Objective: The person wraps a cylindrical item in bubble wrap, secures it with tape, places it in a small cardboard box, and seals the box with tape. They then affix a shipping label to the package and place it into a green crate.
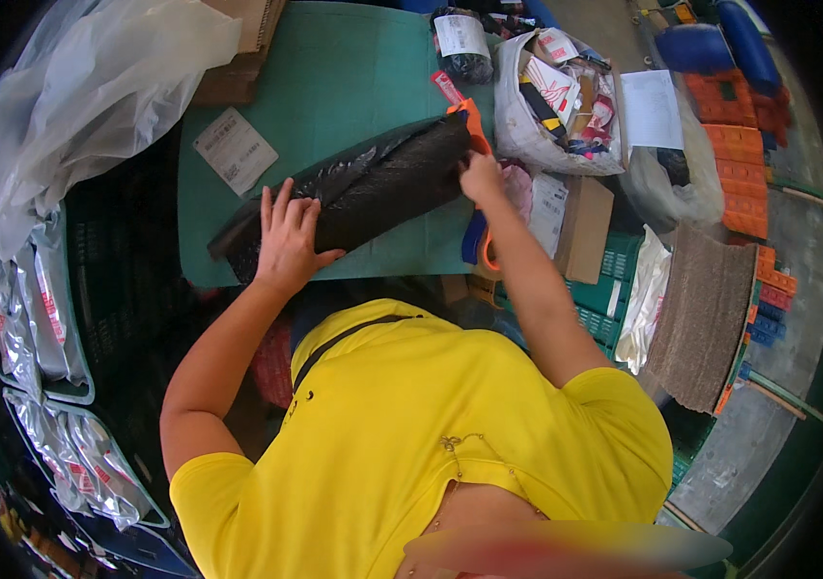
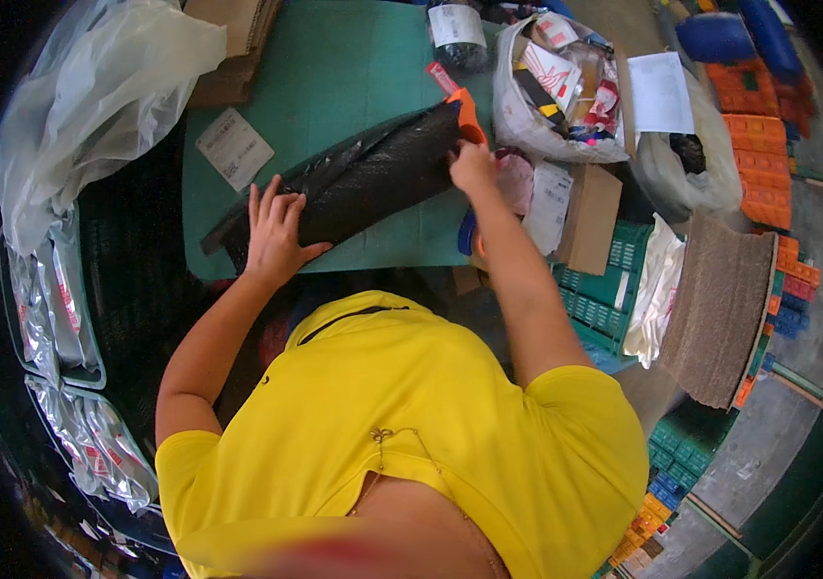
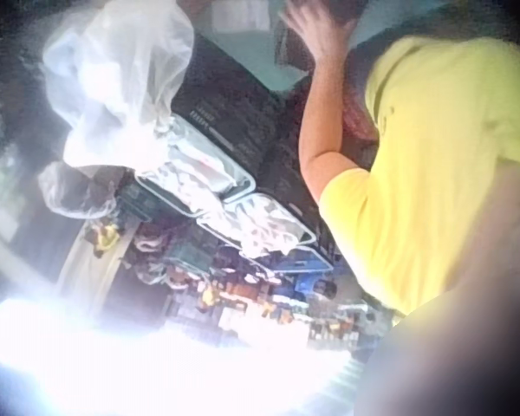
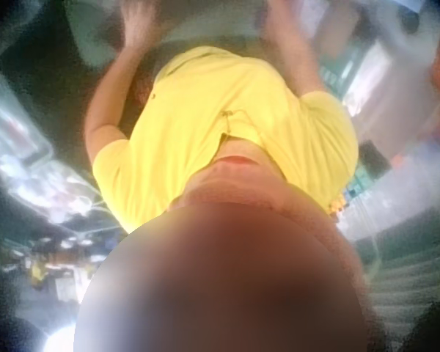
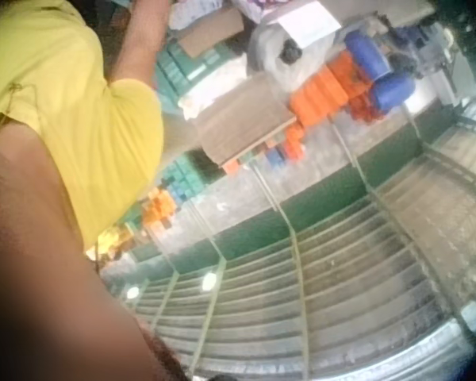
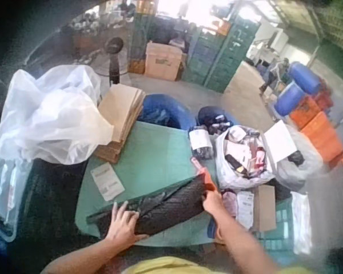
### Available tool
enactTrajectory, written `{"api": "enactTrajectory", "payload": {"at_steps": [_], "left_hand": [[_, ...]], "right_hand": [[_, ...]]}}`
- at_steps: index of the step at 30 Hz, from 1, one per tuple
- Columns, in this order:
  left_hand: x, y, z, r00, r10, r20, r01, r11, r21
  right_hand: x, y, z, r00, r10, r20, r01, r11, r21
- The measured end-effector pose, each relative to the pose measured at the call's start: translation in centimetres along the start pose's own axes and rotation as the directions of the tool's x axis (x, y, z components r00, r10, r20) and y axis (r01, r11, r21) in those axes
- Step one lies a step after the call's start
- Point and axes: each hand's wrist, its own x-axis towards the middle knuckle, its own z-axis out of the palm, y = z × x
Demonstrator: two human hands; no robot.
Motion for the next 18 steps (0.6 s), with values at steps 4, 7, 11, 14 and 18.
{"api": "enactTrajectory", "payload": {"at_steps": [4, 7, 11, 14, 18], "left_hand": [[-3.6, 1.5, 3.0, 0.999, 0.026, -0.045, -0.028, 0.999, -0.043], [-6.0, 3.1, 4.9, 0.987, 0.099, -0.124, -0.093, 0.994, 0.05], [-7.6, 4.0, 6.8, 0.976, 0.102, -0.192, -0.09, 0.994, 0.066], [-7.8, 3.7, 7.3, 0.978, 0.063, -0.199, -0.057, 0.998, 0.035], [-6.5, 3.4, 5.9, 0.987, 0.01, -0.159, -0.014, 1.0, -0.025]], "right_hand": [[-0.9, -4.6, -8.7, 0.992, -0.093, 0.089, 0.079, 0.986, 0.145], [-1.3, -10.4, -14.1, 0.964, -0.252, -0.083, 0.252, 0.773, 0.582], [-5.0, -17.8, -13.6, 0.944, -0.202, -0.261, 0.299, 0.19, 0.935], [-10.9, -20.1, -11.0, 0.962, -0.271, -0.019, 0.166, 0.53, 0.831], [-18.5, -14.2, -10.9, 0.884, -0.073, 0.463, -0.377, 0.475, 0.795]]}}
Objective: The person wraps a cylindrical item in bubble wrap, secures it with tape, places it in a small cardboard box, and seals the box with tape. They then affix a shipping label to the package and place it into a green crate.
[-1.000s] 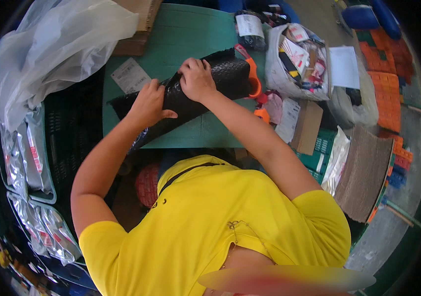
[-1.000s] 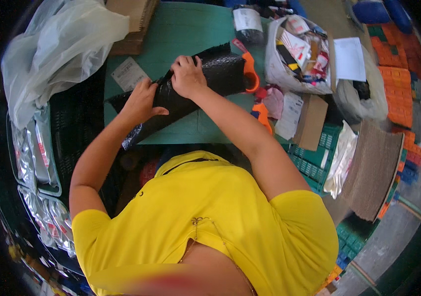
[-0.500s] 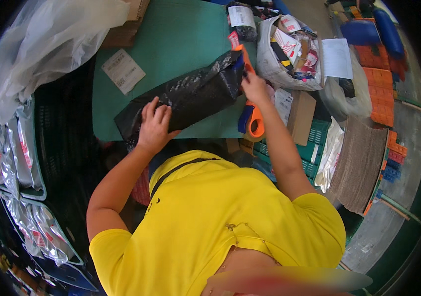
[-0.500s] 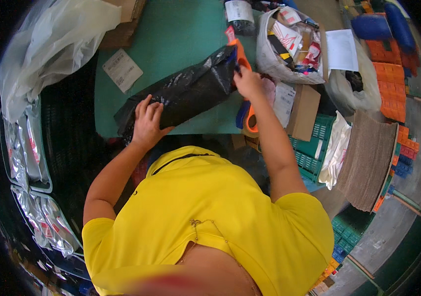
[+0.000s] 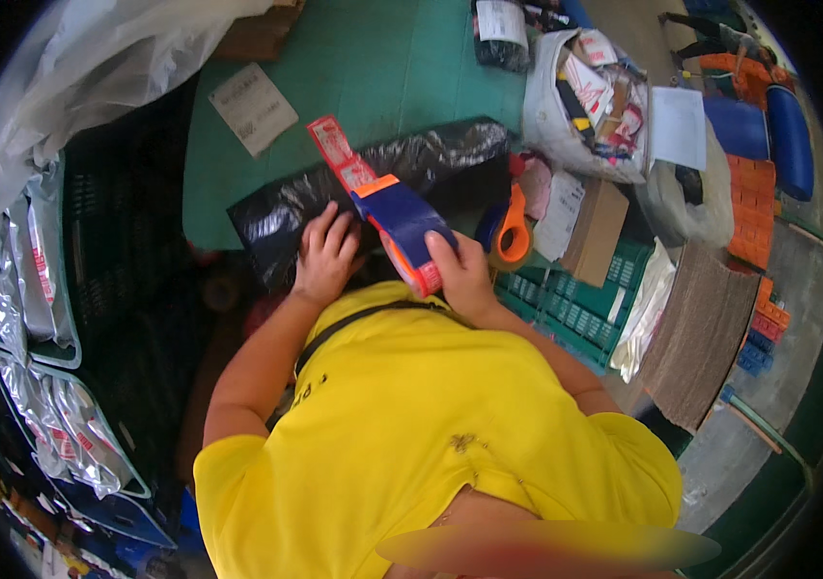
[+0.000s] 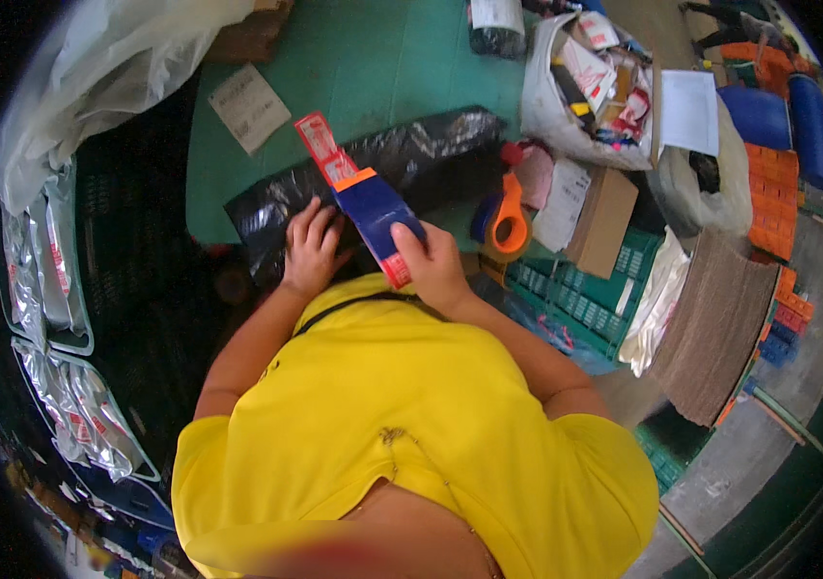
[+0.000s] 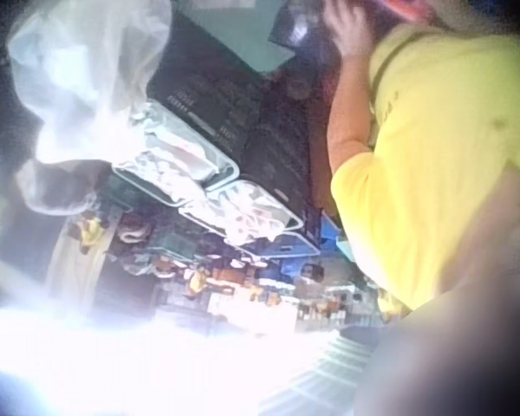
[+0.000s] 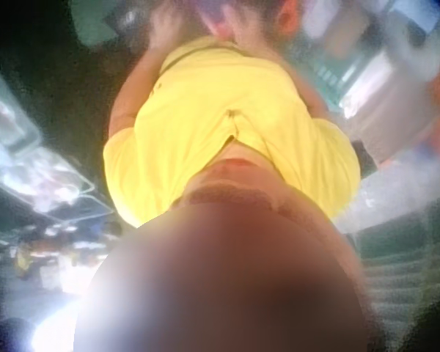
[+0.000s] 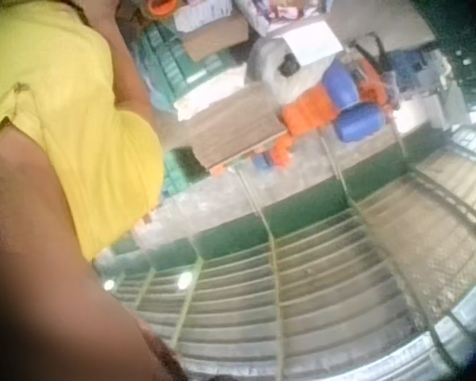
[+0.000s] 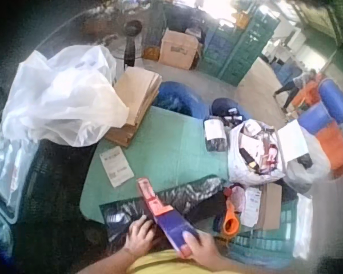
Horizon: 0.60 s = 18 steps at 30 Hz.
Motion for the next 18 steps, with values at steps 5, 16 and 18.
{"api": "enactTrajectory", "payload": {"at_steps": [5, 16, 18], "left_hand": [[5.7, -0.2, -4.3, 0.961, -0.164, 0.222, 0.185, 0.98, -0.078], [18.9, -8.4, 4.7, 0.32, -0.316, 0.893, 0.854, 0.505, -0.128], [17.5, -8.0, 1.0, 0.644, -0.284, 0.711, 0.564, 0.803, -0.191]], "right_hand": [[-2.3, 5.4, -2.5, 0.997, -0.044, 0.056, 0.041, 0.998, 0.044], [-1.6, 9.4, -3.4, 0.975, -0.221, 0.02, 0.222, 0.974, -0.038], [-1.0, 9.3, -3.3, 0.96, -0.28, 0.001, 0.278, 0.951, -0.135]]}}
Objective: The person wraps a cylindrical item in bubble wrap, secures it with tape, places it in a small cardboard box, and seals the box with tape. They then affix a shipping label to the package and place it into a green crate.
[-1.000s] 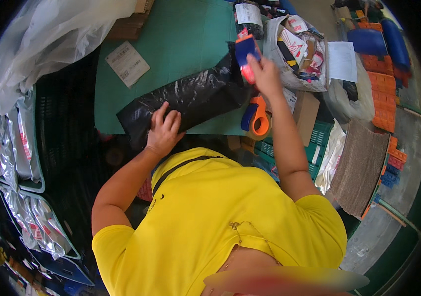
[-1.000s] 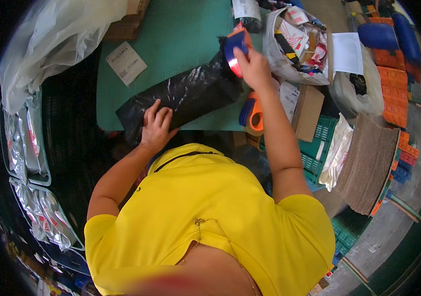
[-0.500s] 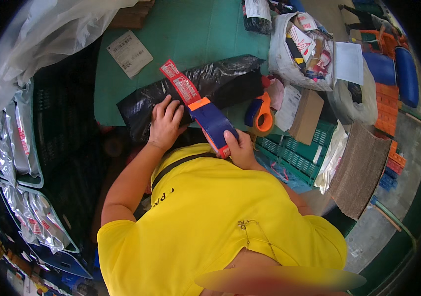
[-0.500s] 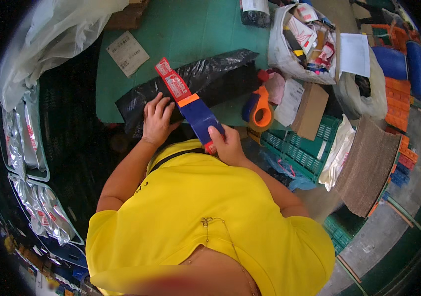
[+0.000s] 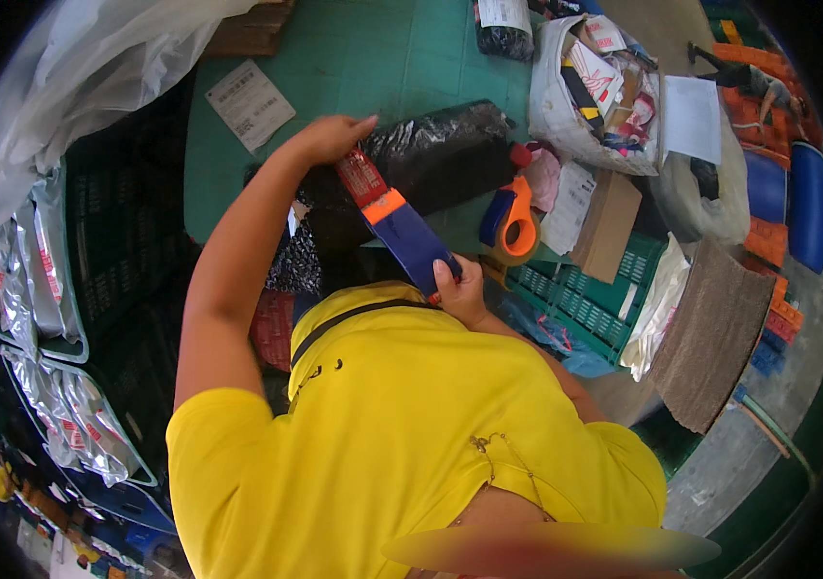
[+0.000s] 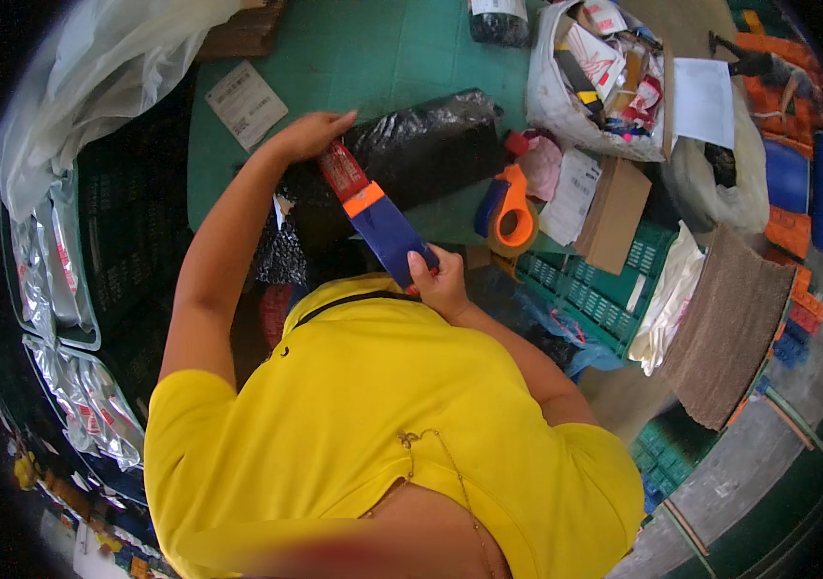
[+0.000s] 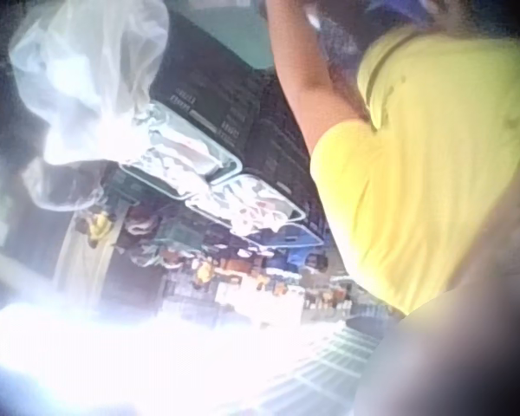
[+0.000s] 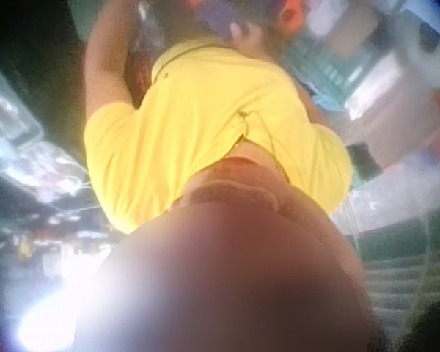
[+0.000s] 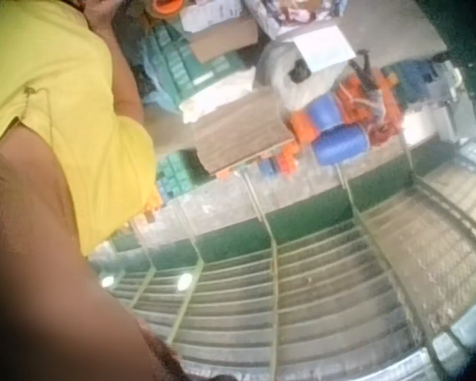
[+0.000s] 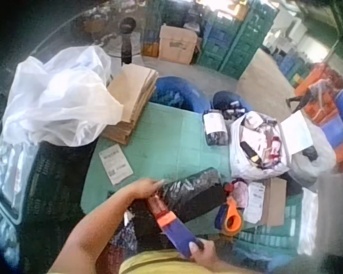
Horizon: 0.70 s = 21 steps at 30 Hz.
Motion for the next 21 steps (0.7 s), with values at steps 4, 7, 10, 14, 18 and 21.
{"api": "enactTrajectory", "payload": {"at_steps": [4, 7, 10, 14, 18, 21], "left_hand": [[-14.3, 2.6, 3.1, 0.962, 0.118, -0.246, 0.035, 0.841, 0.54], [-16.4, 3.2, 6.2, 0.944, 0.039, -0.328, 0.17, 0.795, 0.583], [-11.5, 1.6, 6.0, 0.847, 0.108, -0.521, 0.323, 0.674, 0.664], [-6.4, -1.7, -0.9, 0.819, 0.218, -0.531, 0.261, 0.682, 0.684], [-0.8, -4.1, -9.4, 0.953, 0.054, -0.298, 0.145, 0.782, 0.606], [3.4, -6.8, -13.2, 0.989, -0.137, -0.057, 0.148, 0.885, 0.441]], "right_hand": [[3.7, -2.9, 1.9, 0.992, -0.084, -0.092, 0.081, 0.996, -0.033], [8.7, -6.5, 4.6, 0.992, 0.052, -0.119, -0.026, 0.976, 0.214], [13.9, -7.9, 6.3, 0.968, -0.16, -0.193, 0.186, 0.974, 0.126], [13.0, -4.7, 6.3, 0.997, -0.059, -0.048, 0.072, 0.939, 0.337], [9.8, 0.4, 5.8, 1.0, -0.005, 0.021, -0.001, 0.959, 0.282], [12.1, 2.1, 7.6, 0.997, -0.016, -0.08, 0.036, 0.968, 0.247]]}}
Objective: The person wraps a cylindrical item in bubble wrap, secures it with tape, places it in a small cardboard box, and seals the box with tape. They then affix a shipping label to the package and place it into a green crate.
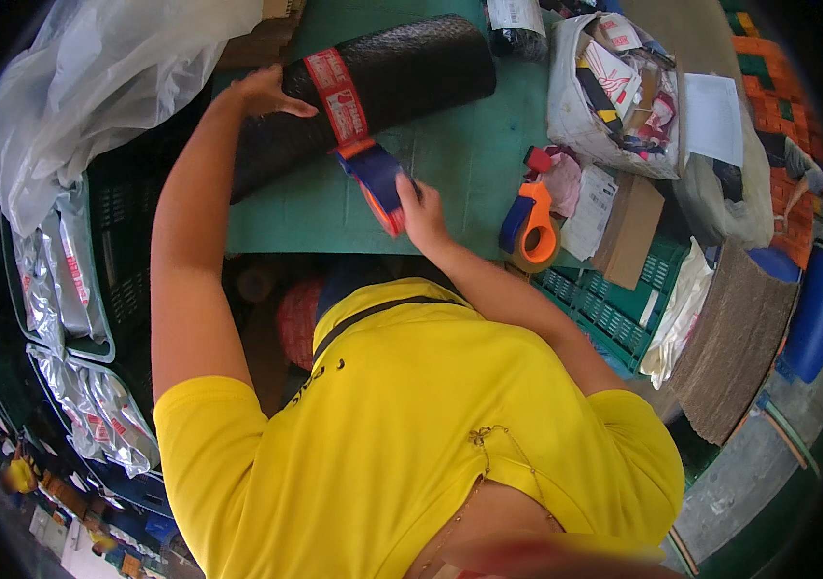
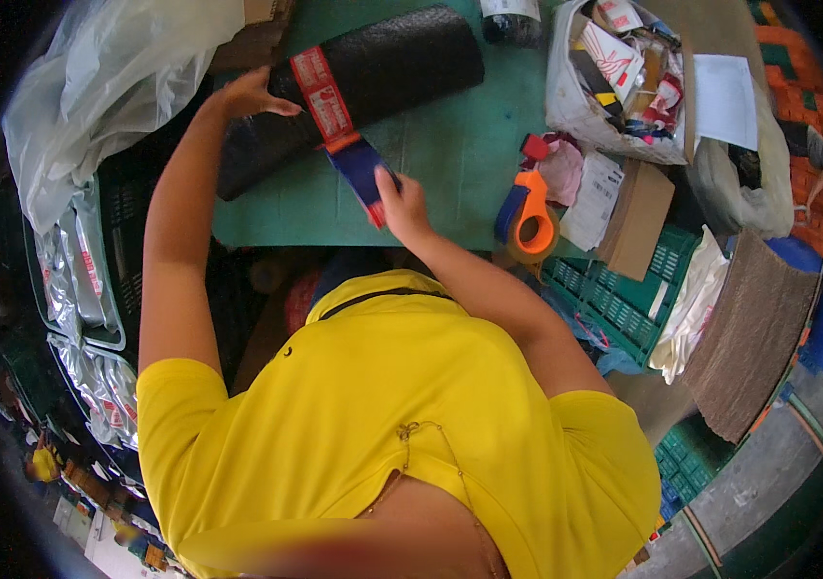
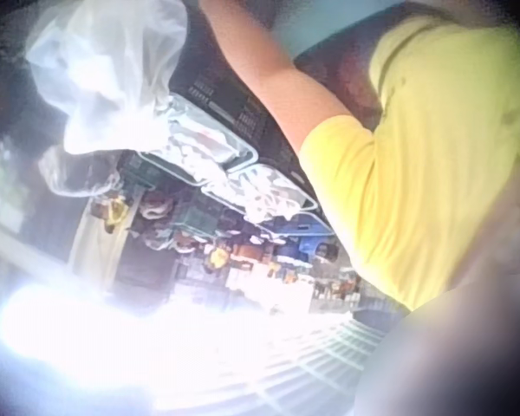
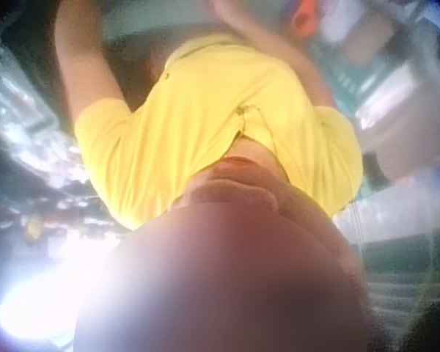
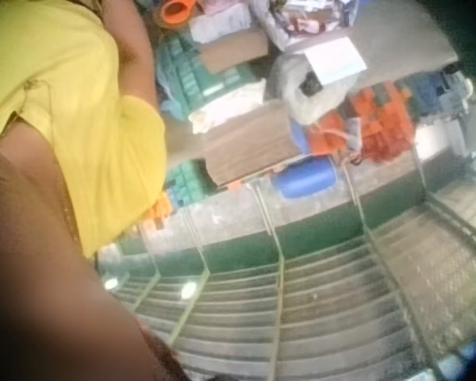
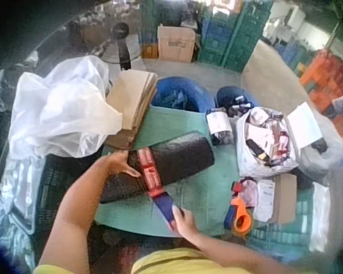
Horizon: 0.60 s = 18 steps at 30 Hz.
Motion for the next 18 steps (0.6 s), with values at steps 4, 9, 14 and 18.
{"api": "enactTrajectory", "payload": {"at_steps": [4, 9, 14, 18], "left_hand": [[3.2, -1.4, -2.4, 0.989, 0.094, 0.11, -0.098, 0.995, 0.033], [-5.2, 5.1, 1.2, 0.968, -0.062, -0.242, 0.101, 0.984, 0.15], [-17.6, 12.6, 15.7, 0.792, 0.092, -0.603, -0.023, 0.992, 0.122], [-23.5, 13.3, 23.2, 0.762, 0.017, -0.648, -0.041, 0.999, -0.021]], "right_hand": [[2.5, -2.9, 1.7, 0.997, -0.067, 0.037, 0.075, 0.782, -0.619], [0.7, -14.3, -3.8, 0.991, -0.044, 0.129, 0.11, 0.821, -0.561], [13.4, -16.2, -4.1, 0.809, -0.435, 0.395, 0.498, 0.149, -0.854], [19.5, -8.9, -0.3, 0.699, -0.478, 0.533, 0.563, -0.093, -0.821]]}}
